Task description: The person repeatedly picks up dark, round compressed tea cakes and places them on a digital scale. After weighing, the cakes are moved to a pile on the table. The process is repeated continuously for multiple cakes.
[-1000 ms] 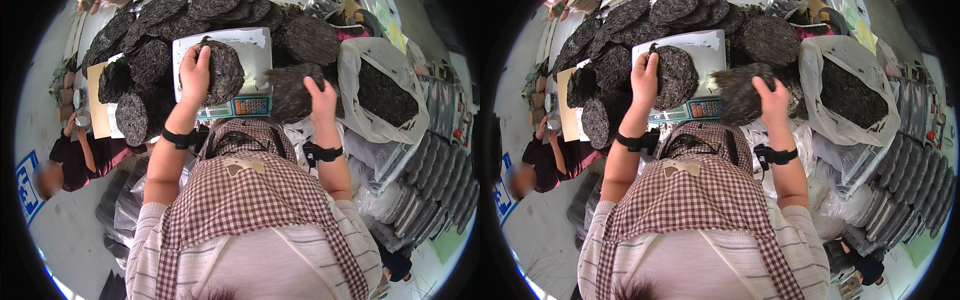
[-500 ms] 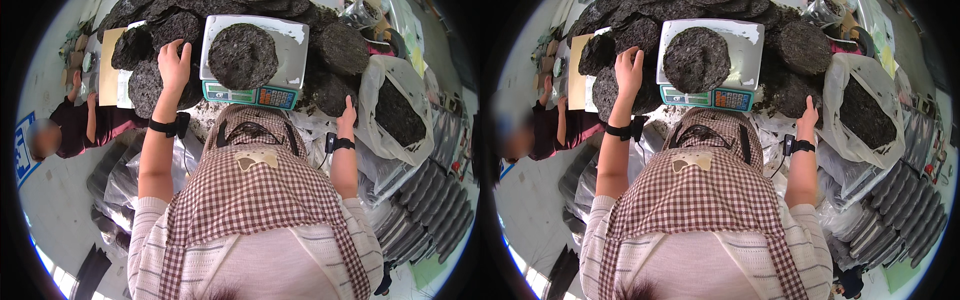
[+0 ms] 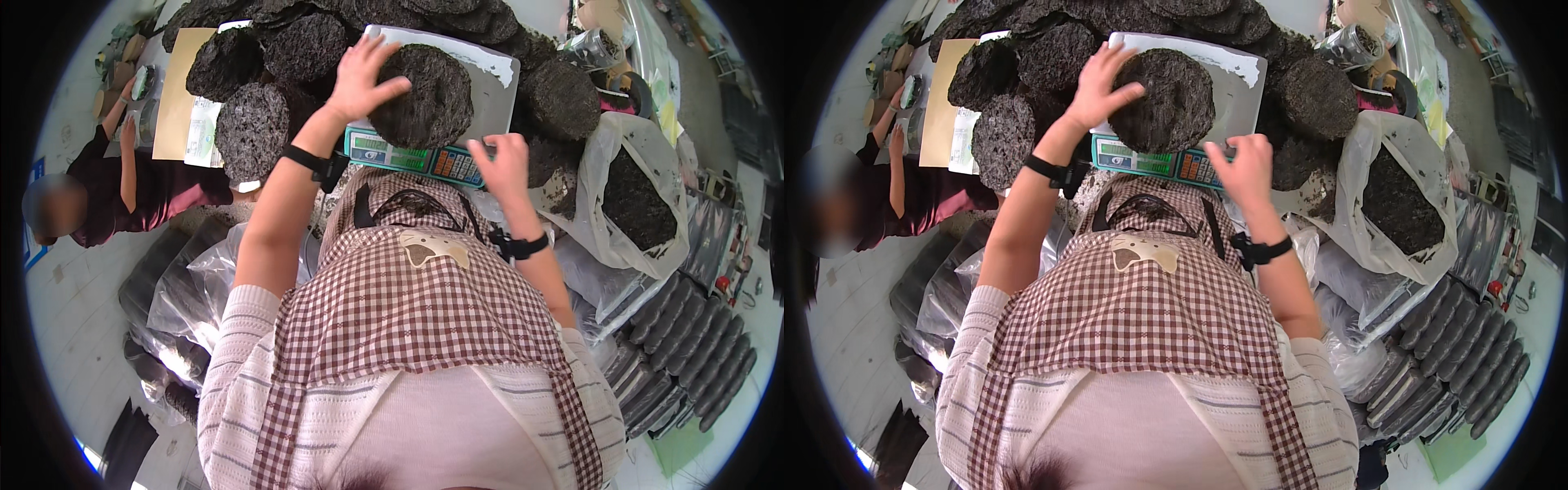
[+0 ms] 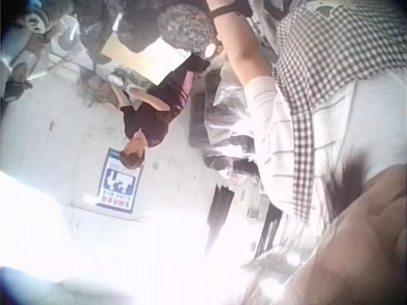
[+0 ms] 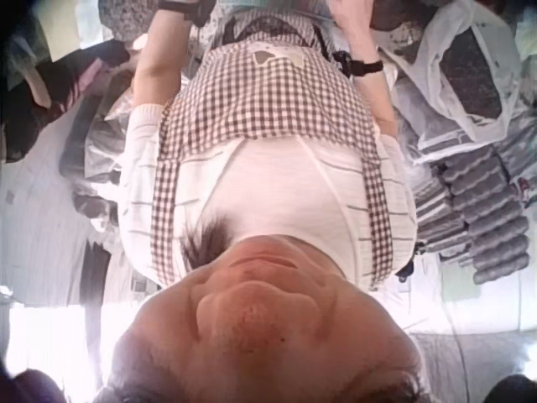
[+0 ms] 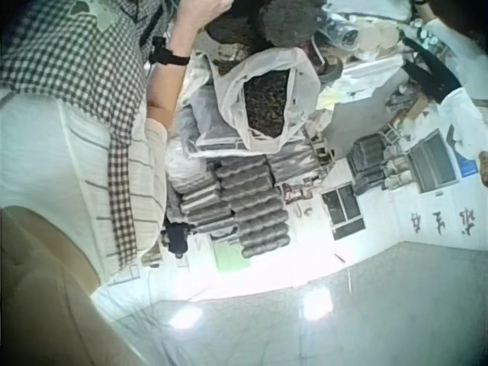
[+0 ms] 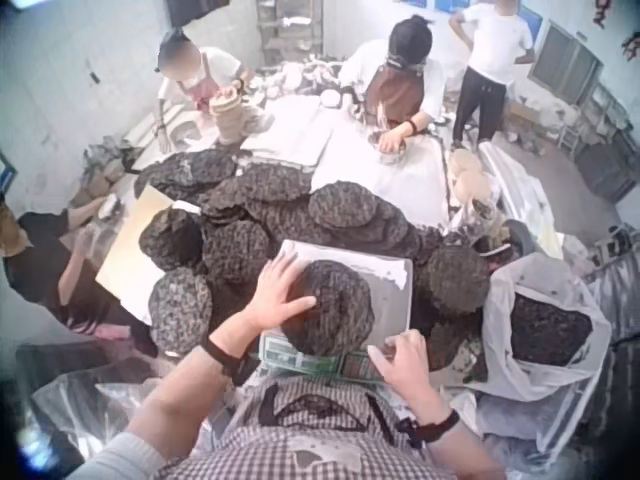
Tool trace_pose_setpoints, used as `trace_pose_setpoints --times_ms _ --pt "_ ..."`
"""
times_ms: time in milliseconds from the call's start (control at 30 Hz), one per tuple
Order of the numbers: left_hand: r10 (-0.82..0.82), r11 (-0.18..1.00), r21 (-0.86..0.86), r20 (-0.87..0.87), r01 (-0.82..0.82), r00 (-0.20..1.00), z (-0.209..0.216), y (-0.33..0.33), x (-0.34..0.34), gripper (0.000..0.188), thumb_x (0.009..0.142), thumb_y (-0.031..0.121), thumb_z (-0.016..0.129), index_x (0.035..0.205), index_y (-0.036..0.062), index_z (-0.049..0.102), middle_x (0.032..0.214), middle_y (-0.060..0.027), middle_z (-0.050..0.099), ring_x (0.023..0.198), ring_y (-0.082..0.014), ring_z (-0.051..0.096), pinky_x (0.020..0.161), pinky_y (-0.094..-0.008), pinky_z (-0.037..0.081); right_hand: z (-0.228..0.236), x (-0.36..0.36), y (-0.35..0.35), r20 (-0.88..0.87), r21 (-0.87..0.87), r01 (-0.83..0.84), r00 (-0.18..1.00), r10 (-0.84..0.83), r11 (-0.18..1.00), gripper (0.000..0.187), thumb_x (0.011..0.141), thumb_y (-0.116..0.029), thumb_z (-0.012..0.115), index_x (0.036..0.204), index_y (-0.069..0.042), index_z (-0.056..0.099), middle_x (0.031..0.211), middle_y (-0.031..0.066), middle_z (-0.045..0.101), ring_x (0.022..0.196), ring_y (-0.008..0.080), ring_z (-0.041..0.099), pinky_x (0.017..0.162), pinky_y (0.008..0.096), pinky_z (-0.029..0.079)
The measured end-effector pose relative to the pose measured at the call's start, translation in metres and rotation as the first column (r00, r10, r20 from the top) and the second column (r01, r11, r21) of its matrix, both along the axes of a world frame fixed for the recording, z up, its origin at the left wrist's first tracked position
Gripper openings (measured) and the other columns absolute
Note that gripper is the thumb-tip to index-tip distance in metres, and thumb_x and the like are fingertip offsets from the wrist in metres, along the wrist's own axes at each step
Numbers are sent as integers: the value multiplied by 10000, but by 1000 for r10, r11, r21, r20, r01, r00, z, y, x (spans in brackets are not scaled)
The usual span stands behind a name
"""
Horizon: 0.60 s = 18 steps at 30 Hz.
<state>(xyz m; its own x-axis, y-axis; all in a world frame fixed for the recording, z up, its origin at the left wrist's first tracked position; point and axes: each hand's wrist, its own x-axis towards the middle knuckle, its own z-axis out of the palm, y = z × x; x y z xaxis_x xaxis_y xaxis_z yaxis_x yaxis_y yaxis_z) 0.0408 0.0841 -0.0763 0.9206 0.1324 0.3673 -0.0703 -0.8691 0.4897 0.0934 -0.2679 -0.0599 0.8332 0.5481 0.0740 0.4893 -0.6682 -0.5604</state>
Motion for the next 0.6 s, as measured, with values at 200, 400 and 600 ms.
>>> trace_pose_setpoints --times_ms 200,400,600 --pt "-136 981 129 -94 147 986 36 -42 6 987 772 695 770 1575 203 474 1673 -168 362 1590 -392 234 1270 -625 119 32 -14 26 -44 167 193 981 -189 967 438 920 -377 789 1045 26 671 1064 169 589 1006 339 587 906 425 494" --pt "129 990 -62 -9 -130 992 39 -13 -4 579 1045 493 567 1454 84 576 1588 -196 461 1542 -411 322 1253 -560 216 22 -14 -65 -175 212 439 896 -408 873 216 999 -219 720 1021 -9 674 993 76 572 793 145 573 727 294 493" --pt "-11 979 -202 24 15 1000 43 0 8 598 972 459 674 1401 49 604 1495 -217 552 1490 -425 397 1225 -538 292 38 -23 -41 -346 119 228 922 -175 966 293 966 -281 748 920 3 692 973 101 596 808 216 591 742 346 499"
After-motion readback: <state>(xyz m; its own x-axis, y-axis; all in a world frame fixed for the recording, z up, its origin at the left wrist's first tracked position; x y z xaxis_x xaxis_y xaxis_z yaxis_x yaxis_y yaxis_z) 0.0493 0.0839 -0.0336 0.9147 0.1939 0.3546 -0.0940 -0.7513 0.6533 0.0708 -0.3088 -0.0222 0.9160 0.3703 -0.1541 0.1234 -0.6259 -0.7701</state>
